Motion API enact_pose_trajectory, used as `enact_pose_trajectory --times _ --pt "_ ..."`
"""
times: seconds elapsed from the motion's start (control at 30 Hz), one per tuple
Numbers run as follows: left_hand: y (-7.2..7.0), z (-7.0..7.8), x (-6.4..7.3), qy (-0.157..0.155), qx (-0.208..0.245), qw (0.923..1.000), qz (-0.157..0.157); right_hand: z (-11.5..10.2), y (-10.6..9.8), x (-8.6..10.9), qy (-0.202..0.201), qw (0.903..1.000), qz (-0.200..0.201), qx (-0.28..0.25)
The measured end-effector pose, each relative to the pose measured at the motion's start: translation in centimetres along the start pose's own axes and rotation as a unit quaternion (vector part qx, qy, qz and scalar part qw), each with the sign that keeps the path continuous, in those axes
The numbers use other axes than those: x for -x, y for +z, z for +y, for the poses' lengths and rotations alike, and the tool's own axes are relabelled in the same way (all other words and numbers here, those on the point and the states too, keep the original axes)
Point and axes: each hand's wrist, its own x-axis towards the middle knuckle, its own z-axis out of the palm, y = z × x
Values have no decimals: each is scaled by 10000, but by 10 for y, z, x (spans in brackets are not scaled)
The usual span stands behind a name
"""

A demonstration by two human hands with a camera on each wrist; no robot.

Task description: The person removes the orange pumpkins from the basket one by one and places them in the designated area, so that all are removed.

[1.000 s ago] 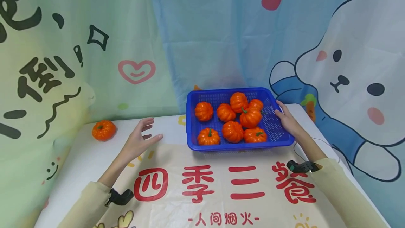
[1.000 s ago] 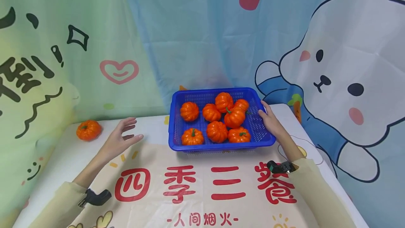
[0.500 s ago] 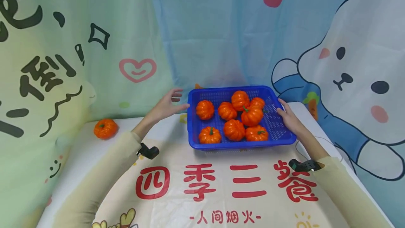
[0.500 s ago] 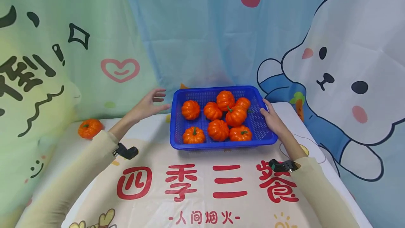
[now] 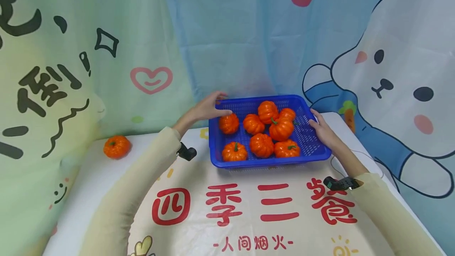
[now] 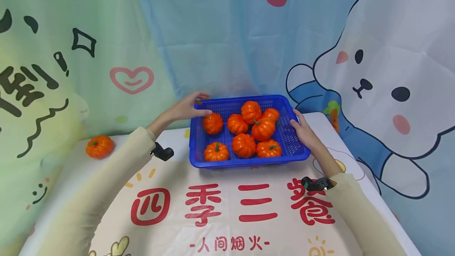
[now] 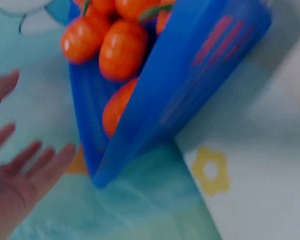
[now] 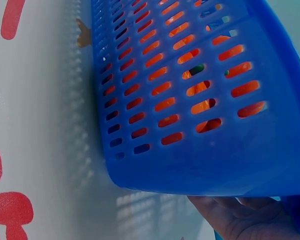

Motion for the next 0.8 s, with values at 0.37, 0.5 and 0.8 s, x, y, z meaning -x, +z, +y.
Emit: enact_pose_trajectory --times 0.37,0.5,0.8 --pt "6 5 -48 -263 -1873 9675 -1681 0 -1 -1 40 10000 -49 -11" --pt "12 6 -57 -489 -2295 9496 -2081 -1 -1 -1 -36 10000 -16 -26" --pt "21 -4 -66 -725 -3303 9077 -2483 -1 2 1 -37 10000 11 36"
